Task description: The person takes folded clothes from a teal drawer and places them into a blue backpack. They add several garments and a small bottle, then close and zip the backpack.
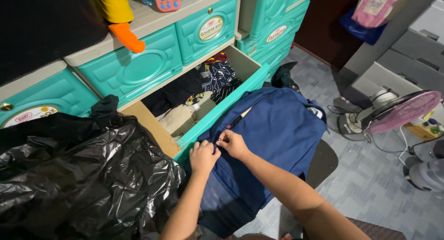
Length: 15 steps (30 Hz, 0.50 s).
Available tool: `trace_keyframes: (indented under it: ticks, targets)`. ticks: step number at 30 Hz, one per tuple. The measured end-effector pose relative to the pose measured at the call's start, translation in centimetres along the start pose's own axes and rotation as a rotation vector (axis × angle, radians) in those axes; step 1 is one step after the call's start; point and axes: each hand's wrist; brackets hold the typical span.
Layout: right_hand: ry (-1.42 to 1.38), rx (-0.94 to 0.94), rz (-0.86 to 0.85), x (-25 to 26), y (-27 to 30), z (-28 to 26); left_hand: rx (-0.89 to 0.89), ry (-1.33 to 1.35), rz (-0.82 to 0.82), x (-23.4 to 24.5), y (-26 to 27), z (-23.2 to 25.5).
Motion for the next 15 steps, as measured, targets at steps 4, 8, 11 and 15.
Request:
trace_keyframes:
  ticks: [4, 8, 11, 15]
  targets:
    - [-0.092, 0.003, -0.008, -0.3, -1.2, 1.7, 0.018, 0.143, -0.084, 0.0, -0.2, -0.5]
    - [-0.105, 0.036, 0.073, 0.0, -3.1, 4.5, -0.02, 0.247, -0.013, 0.6, 0.3, -0.7]
    - [-0.285, 0.01, 0.192, 2.7, -5.3, 6.7, -0.005, 0.324, 0.018, 1.3, 0.7, -0.5]
    - [-0.169, -0.182, 0.317, 6.1, -6.2, 8.4, 0.002, 0.353, 0.018, 1.5, 1.0, -0.2]
Point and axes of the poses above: each hand's wrist, its own y-axis away from the middle knuckle, its own x-axis out of the back of the hand, z = x × y, and after that the axes turned 5 degrees about y, right-handed
